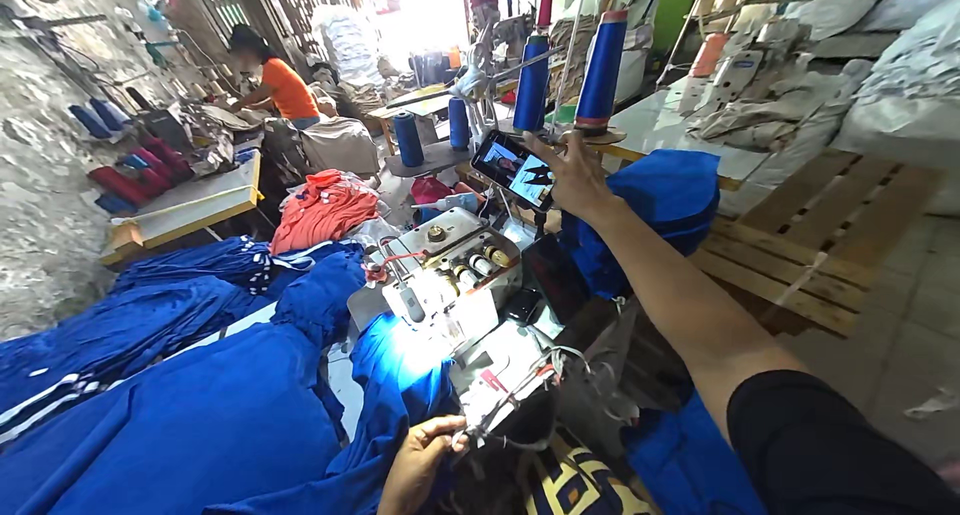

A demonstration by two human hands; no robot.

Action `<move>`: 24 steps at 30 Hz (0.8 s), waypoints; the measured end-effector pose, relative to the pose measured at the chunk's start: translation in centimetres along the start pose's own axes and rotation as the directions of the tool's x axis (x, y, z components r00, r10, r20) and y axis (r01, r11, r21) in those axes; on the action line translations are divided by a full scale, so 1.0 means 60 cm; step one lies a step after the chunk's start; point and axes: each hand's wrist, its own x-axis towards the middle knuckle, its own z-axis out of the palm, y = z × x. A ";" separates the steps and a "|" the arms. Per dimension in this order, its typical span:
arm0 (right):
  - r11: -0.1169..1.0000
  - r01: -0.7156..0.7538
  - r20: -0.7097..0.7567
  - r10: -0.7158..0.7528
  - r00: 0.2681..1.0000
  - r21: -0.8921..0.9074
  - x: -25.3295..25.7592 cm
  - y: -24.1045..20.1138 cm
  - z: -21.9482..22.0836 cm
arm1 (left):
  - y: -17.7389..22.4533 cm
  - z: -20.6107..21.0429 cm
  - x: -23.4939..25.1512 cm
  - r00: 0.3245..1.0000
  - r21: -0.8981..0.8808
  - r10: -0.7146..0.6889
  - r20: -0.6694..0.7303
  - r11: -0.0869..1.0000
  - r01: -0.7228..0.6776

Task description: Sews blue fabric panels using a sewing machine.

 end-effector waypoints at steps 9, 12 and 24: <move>0.877 -0.401 0.098 0.389 0.916 0.266 -0.215 -0.056 -0.035 | -0.005 0.006 -0.007 0.996 0.117 0.091 0.008 0.989 -0.091; 0.773 -0.237 0.117 0.209 0.971 0.588 -0.338 -0.110 0.009 | -0.001 0.030 0.000 0.997 0.067 0.070 0.021 0.995 -0.072; 0.630 0.516 -0.274 -0.446 0.852 0.581 -0.395 -0.215 0.112 | 0.130 0.104 0.032 0.991 0.557 0.110 -0.081 0.829 -0.046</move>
